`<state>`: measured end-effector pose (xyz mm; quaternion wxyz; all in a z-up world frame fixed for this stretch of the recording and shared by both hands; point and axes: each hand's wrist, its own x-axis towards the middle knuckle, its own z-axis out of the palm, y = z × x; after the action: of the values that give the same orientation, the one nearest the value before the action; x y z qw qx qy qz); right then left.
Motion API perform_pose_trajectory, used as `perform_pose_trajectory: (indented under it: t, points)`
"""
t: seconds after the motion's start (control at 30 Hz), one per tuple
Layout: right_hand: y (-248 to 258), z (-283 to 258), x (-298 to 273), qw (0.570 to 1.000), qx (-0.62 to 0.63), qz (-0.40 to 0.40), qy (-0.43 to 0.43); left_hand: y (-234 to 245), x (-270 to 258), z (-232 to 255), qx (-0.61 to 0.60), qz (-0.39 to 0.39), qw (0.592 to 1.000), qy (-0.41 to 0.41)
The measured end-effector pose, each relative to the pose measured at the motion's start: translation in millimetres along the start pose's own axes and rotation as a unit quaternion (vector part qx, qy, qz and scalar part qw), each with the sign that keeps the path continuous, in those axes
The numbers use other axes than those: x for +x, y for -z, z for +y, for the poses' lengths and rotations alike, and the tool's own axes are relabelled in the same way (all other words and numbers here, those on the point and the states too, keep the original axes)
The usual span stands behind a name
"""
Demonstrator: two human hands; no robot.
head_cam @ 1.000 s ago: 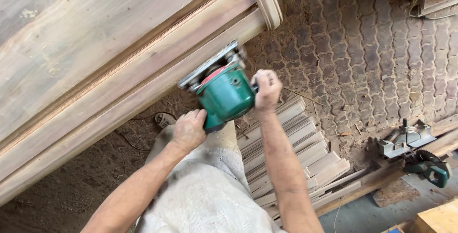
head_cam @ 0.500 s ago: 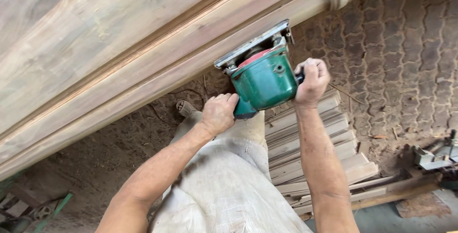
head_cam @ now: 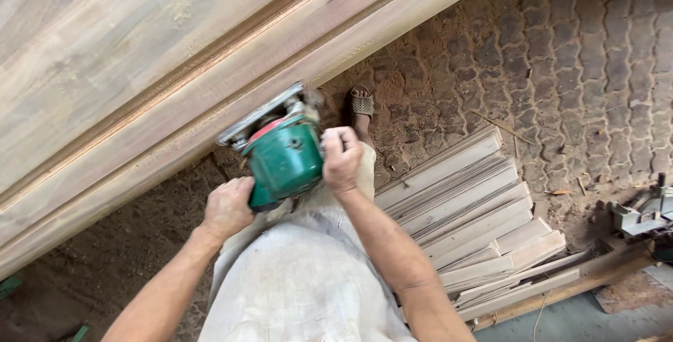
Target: Sanding the surface and edges of a wooden door using an electric sander and a hand sanding block.
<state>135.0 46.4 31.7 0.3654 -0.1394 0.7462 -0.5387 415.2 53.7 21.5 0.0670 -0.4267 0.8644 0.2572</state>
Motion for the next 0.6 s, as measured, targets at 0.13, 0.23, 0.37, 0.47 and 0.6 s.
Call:
perform_pose_trajectory:
  t: [0.13, 0.23, 0.37, 0.47, 0.6]
  points:
    - [-19.9, -31.0, -24.5, 0.999, -0.015, -0.024, 0.016, 11.0, -25.4, -16.9, -0.014, -0.016, 0.999, 0.029]
    - [-13.2, -26.7, -9.5, 0.999, -0.031, -0.006, 0.033, 14.1, -10.1, -8.4, -0.033, -0.038, 0.998, 0.041]
    - [24.3, -16.7, 42.6, 0.998, -0.020, 0.023, 0.054, -8.1, 38.3, 24.3, -0.017, -0.021, 1.000, -0.003]
    - [55.4, -22.2, 90.4, 0.998, -0.016, 0.034, 0.058, -27.8, 81.1, 56.2, -0.029, -0.007, 0.999, -0.028]
    - [88.0, -63.9, 139.3, 0.997, -0.012, 0.043, 0.060, -39.9, 132.7, 100.2, -0.058, 0.003, 0.997, -0.058]
